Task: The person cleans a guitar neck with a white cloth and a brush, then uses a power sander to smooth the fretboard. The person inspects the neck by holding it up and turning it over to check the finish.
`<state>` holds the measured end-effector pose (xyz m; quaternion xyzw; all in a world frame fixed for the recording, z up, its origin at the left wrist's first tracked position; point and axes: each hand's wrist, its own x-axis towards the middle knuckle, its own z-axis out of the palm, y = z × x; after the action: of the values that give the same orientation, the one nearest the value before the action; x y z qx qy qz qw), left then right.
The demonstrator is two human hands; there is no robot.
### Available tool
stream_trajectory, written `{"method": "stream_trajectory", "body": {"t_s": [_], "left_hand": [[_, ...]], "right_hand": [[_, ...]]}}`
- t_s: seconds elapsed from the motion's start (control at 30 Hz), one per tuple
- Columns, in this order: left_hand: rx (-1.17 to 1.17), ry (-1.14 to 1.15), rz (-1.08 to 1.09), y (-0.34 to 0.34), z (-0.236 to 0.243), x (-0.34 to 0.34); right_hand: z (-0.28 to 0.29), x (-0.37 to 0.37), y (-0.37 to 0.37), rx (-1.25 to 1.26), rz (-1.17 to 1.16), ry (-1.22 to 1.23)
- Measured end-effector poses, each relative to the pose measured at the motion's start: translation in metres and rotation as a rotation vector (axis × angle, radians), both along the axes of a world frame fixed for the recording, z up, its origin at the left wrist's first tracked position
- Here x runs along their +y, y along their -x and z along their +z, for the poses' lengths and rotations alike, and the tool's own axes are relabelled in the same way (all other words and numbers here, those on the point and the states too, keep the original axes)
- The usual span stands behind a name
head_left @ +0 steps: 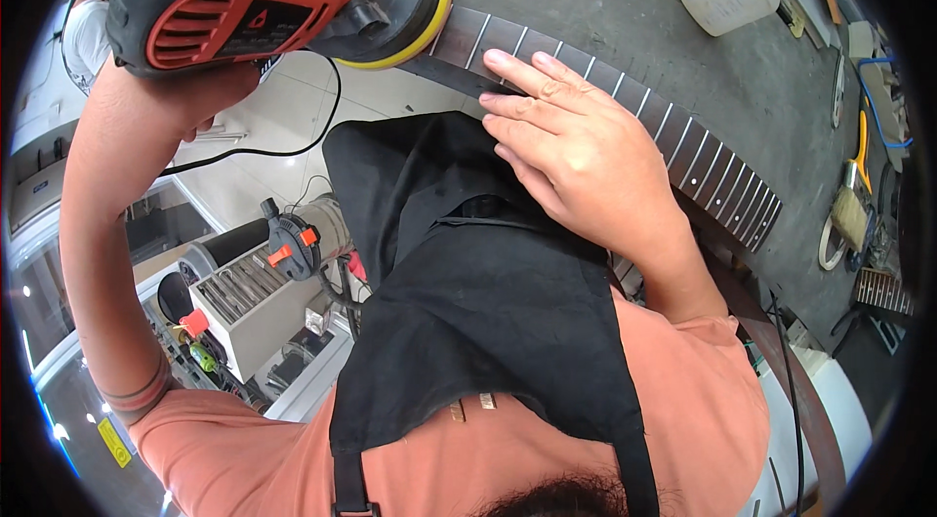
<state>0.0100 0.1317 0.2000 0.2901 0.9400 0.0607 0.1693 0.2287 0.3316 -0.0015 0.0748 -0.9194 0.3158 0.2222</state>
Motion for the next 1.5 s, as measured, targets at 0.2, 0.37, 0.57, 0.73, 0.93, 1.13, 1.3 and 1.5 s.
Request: {"method": "stream_trajectory", "body": {"t_s": [0.2, 0.37, 0.57, 0.73, 0.93, 1.13, 1.3, 1.5], "left_hand": [[0.001, 0.049, 0.05, -0.007, 0.008, -0.001], [-0.018, 0.055, 0.013, 0.007, 0.0, 0.006], [-0.03, 0.07, 0.015, 0.012, 0.0, 0.007], [-0.014, 0.144, 0.129, 0.003, 0.016, 0.003], [-0.044, 0.051, 0.021, -0.003, 0.009, -0.002], [0.053, -0.05, -0.052, -0.005, -0.004, -0.028], [0.123, -0.099, -0.258, -0.005, -0.006, -0.046], [0.088, -0.113, -0.363, -0.008, -0.008, -0.046]], "right_hand": [[0.004, 0.002, -0.001, -0.028, 0.052, -0.003], [-0.001, 0.0, 0.0, 0.006, -0.01, -0.006], [-0.002, 0.0, 0.001, 0.007, -0.027, -0.025], [0.001, 0.0, 0.001, 0.022, 0.024, 0.006], [0.001, 0.0, 0.0, 0.025, 0.015, 0.0], [-0.001, 0.002, -0.001, 0.047, 0.005, 0.016], [0.0, 0.005, -0.002, 0.093, 0.033, 0.084], [0.002, 0.006, -0.005, 0.106, 0.026, 0.154]]}}
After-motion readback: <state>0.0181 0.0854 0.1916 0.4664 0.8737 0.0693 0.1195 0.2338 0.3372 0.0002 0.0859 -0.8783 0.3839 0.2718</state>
